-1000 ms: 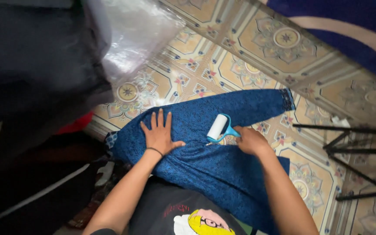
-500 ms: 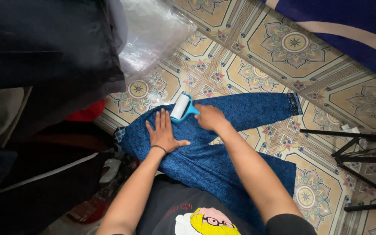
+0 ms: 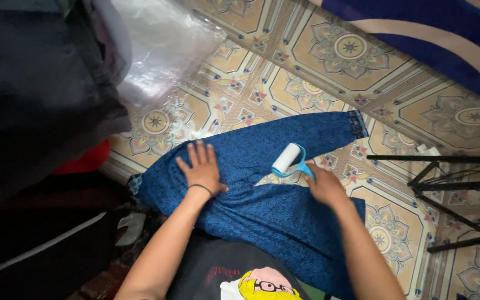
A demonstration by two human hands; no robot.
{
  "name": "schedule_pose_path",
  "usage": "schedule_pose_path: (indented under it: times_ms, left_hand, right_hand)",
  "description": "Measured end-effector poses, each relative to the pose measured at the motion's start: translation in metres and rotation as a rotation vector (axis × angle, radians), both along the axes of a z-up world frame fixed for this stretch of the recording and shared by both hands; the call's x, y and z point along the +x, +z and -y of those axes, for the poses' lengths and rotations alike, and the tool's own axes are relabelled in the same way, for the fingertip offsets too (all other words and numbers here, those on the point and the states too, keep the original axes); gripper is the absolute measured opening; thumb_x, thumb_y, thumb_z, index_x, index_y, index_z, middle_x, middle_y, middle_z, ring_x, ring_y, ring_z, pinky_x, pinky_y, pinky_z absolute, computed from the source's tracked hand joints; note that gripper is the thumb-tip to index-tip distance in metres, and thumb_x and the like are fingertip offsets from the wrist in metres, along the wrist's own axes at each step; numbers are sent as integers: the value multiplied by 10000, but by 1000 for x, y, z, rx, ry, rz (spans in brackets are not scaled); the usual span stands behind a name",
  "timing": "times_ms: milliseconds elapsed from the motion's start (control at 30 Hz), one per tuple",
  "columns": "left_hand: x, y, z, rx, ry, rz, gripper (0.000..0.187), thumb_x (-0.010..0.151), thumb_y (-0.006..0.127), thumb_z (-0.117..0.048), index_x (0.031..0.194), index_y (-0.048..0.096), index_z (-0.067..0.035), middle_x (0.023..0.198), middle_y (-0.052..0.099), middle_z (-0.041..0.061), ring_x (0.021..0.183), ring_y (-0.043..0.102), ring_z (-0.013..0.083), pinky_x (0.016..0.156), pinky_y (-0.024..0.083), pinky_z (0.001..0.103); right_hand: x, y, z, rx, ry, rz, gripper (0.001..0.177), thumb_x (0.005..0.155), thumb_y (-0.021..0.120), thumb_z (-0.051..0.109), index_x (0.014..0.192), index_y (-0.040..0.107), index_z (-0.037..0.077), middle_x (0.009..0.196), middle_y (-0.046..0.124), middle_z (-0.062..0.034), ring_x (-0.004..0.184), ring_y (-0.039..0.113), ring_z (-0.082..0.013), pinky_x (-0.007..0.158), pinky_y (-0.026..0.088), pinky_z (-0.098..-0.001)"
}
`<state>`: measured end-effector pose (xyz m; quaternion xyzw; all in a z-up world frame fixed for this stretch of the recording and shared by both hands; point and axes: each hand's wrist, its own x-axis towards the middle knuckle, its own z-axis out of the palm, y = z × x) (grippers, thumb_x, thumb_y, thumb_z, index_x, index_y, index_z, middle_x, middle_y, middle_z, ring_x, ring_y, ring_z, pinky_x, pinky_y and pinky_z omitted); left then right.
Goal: The person uses a lint roller to clean a pair of blue patterned pants, then folds the pants into a rectangular shape on a patterned surface.
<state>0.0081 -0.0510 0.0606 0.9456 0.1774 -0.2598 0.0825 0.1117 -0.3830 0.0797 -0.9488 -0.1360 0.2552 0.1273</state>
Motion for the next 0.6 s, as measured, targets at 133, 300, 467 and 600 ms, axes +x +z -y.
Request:
schedule_pose_path:
  times_ms: [133, 300, 467, 600]
  left_hand:
    - [26, 7, 34, -182, -115, 181, 1114, 784, 772, -639, 1619, 244, -124, 1704, 126, 175, 1567, 76, 431, 1159, 114, 760]
    - [35, 3, 44, -140, -236, 182, 1156, 795, 591, -821, 1651, 175, -166, 1730, 77, 141, 1588, 37, 379, 1188, 21, 743]
    - [37, 0, 44, -116, -244, 157, 1194, 767, 592, -840, 1656, 152, -176, 1735, 67, 119, 1589, 9, 386, 1192, -6, 730]
    - [37, 0, 43, -136, -220, 147, 1219, 737, 585, -875, 1655, 158, -196, 1737, 63, 94, 1591, 1, 366, 1202, 0, 721]
  right_hand:
    - [-12, -50, 5, 18, -103, 21, 532, 951, 552, 286, 1474, 539, 192, 1207, 715, -263, 1173, 661, -472, 1029, 516, -582]
    - [-26, -25, -45, 10, -231, -28, 531, 968, 514, 394, 1464, 538, 204, 1187, 725, -245, 1176, 668, -450, 1026, 522, -564]
    - [11, -60, -100, 164, -386, 44, 409, 1003, 546, 372, 1289, 569, 80, 1043, 709, -336, 1070, 690, -504, 902, 563, -598]
    - [26, -93, -129, 588, -682, -111, 351, 956, 648, 354, 1097, 600, 37, 765, 733, -229, 610, 746, -313, 498, 616, -428]
